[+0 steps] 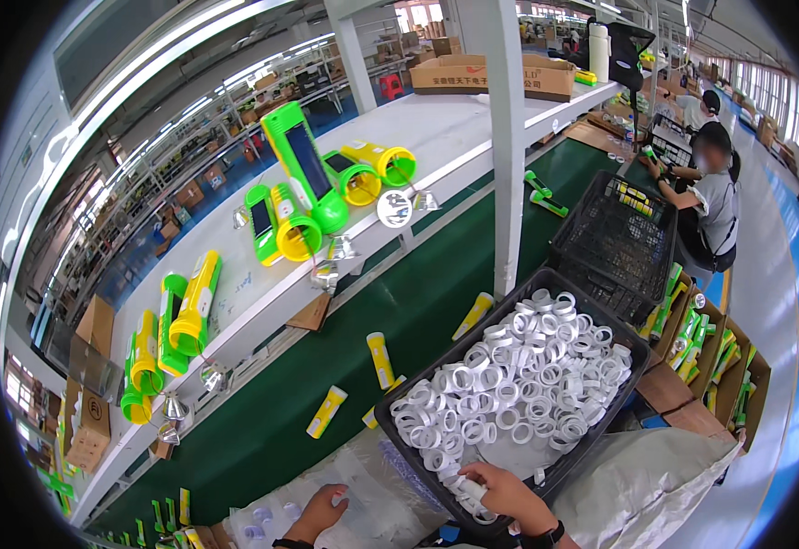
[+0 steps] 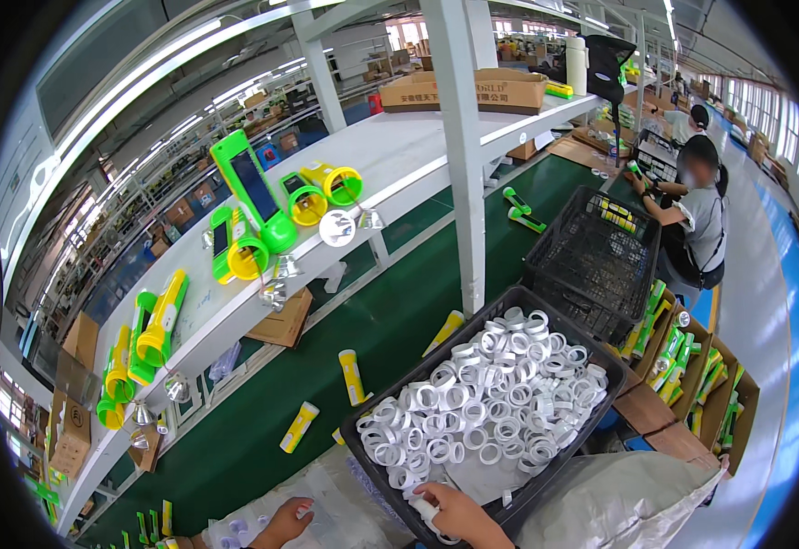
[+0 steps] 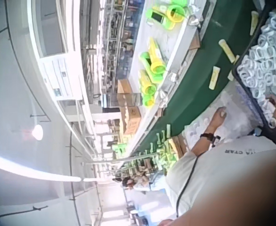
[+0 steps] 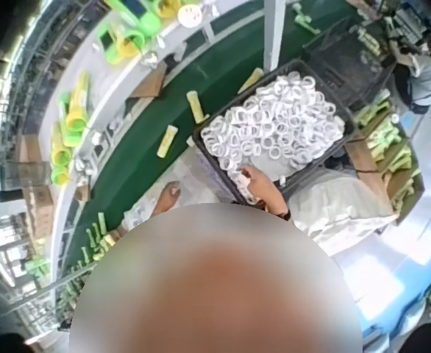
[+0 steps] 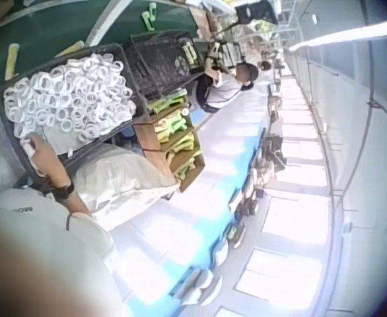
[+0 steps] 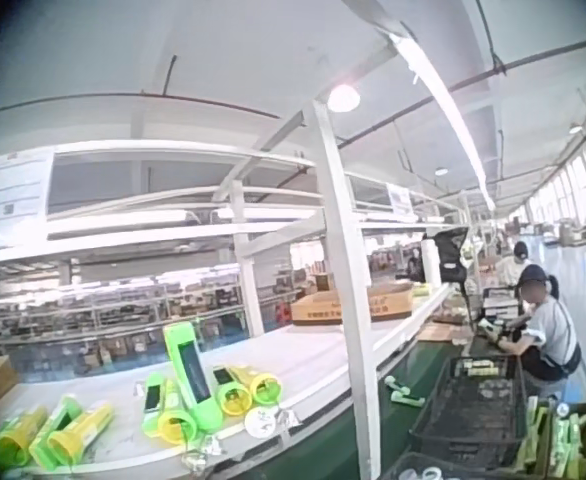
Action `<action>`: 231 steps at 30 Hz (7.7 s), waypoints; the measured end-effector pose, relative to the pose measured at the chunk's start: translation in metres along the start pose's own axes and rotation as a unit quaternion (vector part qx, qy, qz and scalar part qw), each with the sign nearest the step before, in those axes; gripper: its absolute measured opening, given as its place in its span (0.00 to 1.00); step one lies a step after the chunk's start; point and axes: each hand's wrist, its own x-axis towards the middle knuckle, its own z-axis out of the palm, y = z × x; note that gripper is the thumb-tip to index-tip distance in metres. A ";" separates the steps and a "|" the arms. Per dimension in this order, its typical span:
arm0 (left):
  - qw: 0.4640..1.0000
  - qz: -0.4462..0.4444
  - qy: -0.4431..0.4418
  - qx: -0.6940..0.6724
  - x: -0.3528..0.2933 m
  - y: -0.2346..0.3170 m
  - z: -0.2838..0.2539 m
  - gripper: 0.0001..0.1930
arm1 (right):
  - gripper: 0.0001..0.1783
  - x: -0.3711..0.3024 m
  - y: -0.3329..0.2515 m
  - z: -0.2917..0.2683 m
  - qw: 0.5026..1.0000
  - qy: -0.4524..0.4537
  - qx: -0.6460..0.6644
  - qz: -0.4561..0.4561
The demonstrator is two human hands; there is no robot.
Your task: Assembling flashlight components including inserting batteries, lenses, and white rings on a factory assembly line.
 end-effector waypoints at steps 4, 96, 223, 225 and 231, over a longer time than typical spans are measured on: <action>1.000 -0.007 0.003 -0.017 -0.008 0.021 0.009 0.15 | 0.18 0.005 0.009 -0.033 1.000 0.018 -0.015 -0.013; 0.956 -0.258 0.044 -0.130 -0.216 -0.121 0.104 0.15 | 0.20 0.186 -0.399 0.108 0.690 0.038 -0.392 -0.607; 0.941 0.173 0.289 -0.011 -0.226 0.042 -0.046 0.44 | 0.16 -0.020 -0.089 0.252 0.728 -0.133 -0.262 -0.619; 0.935 0.228 0.269 -0.042 -0.221 0.027 -0.020 0.42 | 0.13 -0.044 -0.060 0.255 0.744 -0.121 -0.267 -0.600; 0.867 0.265 0.423 0.003 -0.249 -0.012 0.090 0.37 | 0.07 -0.087 -0.007 0.272 0.740 -0.168 -0.358 -0.544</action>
